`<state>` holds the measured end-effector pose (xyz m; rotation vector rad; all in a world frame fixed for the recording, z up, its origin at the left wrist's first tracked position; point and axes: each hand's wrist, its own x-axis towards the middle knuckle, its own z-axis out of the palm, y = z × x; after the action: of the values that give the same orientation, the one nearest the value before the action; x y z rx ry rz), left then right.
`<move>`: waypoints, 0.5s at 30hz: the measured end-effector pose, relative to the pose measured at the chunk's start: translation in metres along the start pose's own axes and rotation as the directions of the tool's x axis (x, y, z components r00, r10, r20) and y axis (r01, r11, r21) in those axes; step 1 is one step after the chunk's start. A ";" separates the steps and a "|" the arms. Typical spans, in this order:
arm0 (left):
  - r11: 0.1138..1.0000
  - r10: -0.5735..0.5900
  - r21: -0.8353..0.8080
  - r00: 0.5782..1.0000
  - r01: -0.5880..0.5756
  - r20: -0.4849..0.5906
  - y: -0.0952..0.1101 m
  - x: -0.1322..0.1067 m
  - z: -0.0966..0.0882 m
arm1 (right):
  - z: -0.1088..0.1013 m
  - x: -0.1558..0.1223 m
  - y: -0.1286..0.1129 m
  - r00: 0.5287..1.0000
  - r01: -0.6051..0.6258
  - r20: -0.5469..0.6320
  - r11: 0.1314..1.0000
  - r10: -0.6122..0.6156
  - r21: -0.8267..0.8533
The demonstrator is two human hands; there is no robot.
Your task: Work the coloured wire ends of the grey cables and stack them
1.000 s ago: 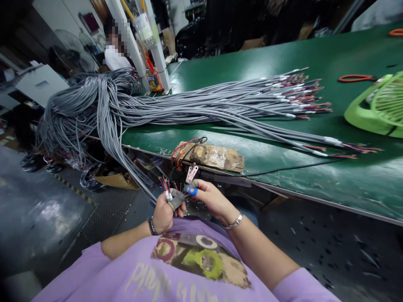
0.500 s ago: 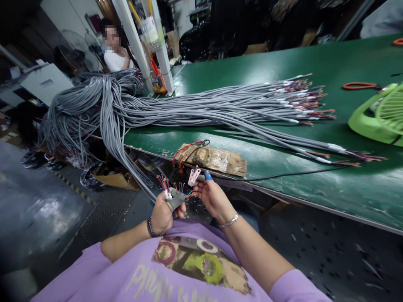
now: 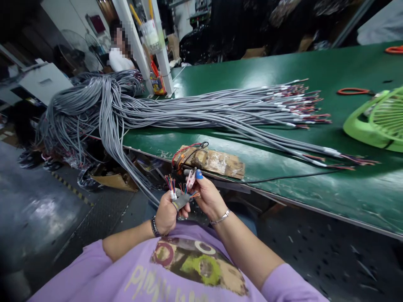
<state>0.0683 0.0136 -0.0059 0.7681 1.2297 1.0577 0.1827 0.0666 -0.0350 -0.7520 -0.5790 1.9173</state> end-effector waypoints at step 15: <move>0.999 -0.033 0.023 0.999 0.034 -0.018 0.001 -0.008 -0.010 | -0.003 -0.028 -0.006 0.994 -0.042 0.095 0.981 0.061 -0.190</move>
<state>0.0579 0.0054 -0.0042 0.7552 1.2682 1.0263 0.1978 0.0440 -0.0258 -0.8000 -0.8190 1.9758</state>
